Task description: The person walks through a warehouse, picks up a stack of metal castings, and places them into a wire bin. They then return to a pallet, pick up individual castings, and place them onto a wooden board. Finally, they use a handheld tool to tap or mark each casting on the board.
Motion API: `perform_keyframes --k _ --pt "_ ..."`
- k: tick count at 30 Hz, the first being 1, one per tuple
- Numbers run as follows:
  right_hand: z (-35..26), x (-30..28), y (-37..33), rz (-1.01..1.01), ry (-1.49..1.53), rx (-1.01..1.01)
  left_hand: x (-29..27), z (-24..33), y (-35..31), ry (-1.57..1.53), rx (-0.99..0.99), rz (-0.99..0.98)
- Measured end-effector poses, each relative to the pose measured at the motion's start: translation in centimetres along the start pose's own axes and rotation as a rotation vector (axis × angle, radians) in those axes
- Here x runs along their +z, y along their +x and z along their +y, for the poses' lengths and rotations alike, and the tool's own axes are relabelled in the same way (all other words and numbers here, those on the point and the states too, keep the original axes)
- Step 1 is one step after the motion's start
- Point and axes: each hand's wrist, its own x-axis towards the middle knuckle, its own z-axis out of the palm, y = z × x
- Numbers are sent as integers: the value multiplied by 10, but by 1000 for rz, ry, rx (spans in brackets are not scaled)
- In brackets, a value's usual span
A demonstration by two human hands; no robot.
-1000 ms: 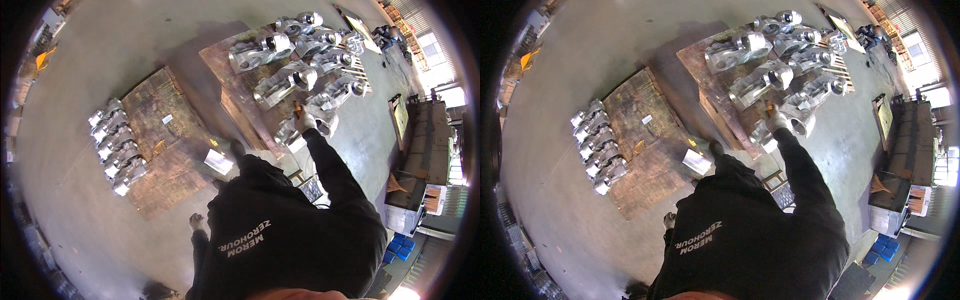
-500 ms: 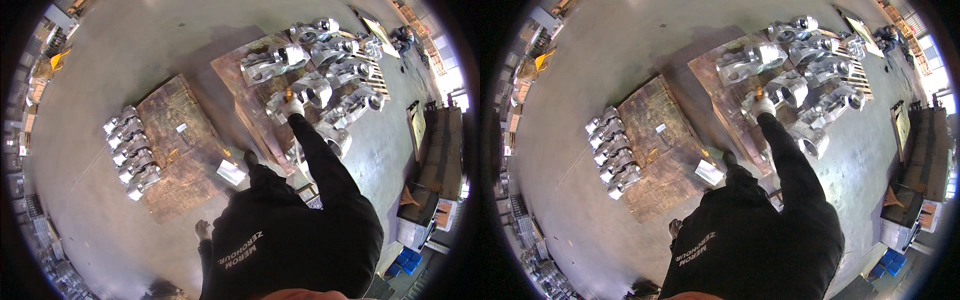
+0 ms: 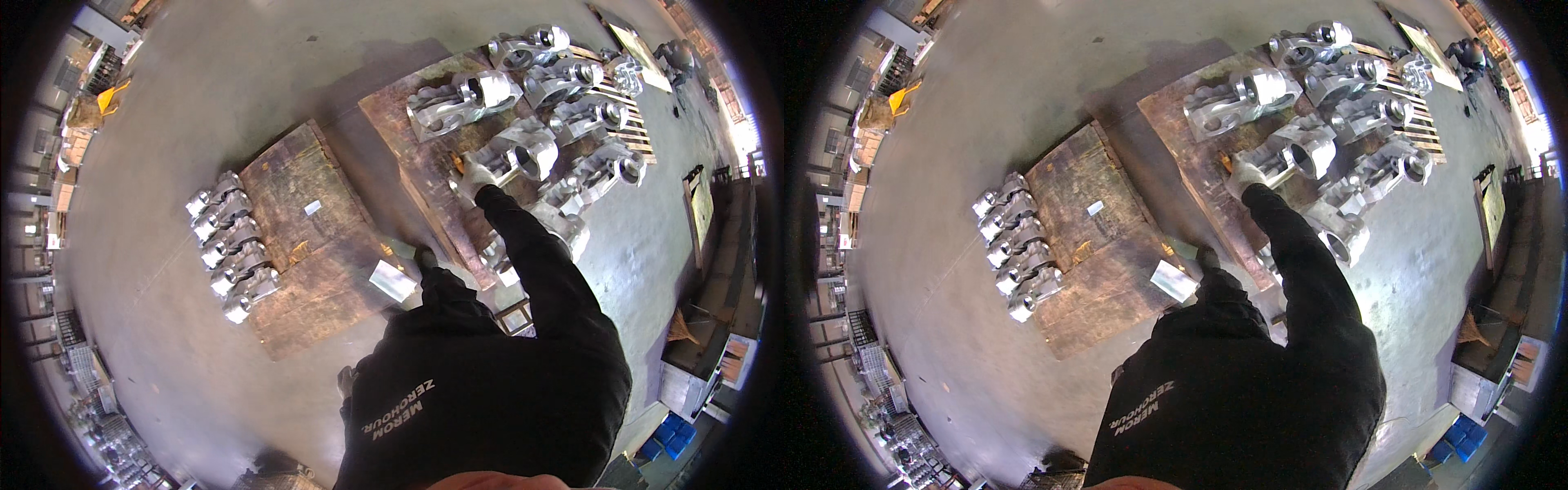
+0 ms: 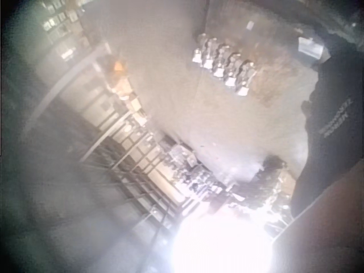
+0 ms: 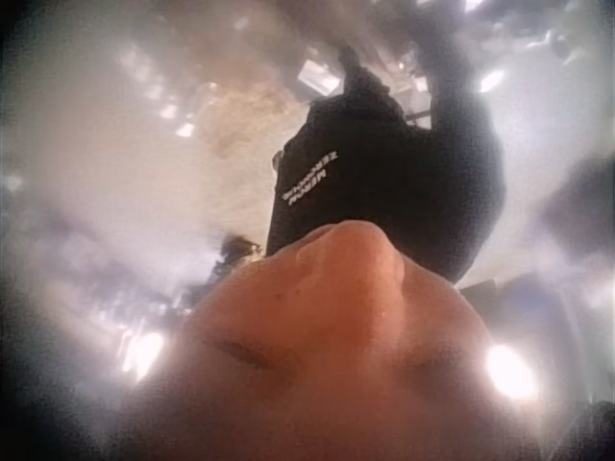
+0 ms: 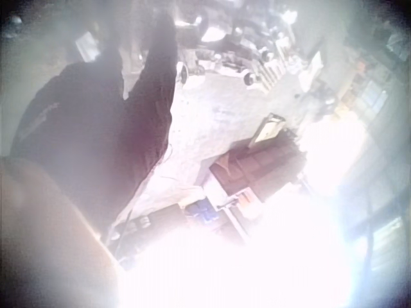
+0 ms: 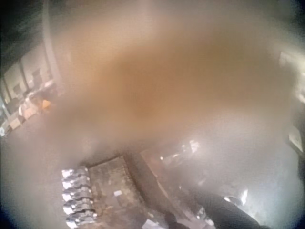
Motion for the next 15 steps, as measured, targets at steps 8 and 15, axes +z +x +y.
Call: perform_keyframes --k 8,15 --pt "16 13 -44 -141 -30 206 14 47 -33 7 13 25" --pt "40 25 -14 -10 158 441 -6 31 -27 197 40 6"
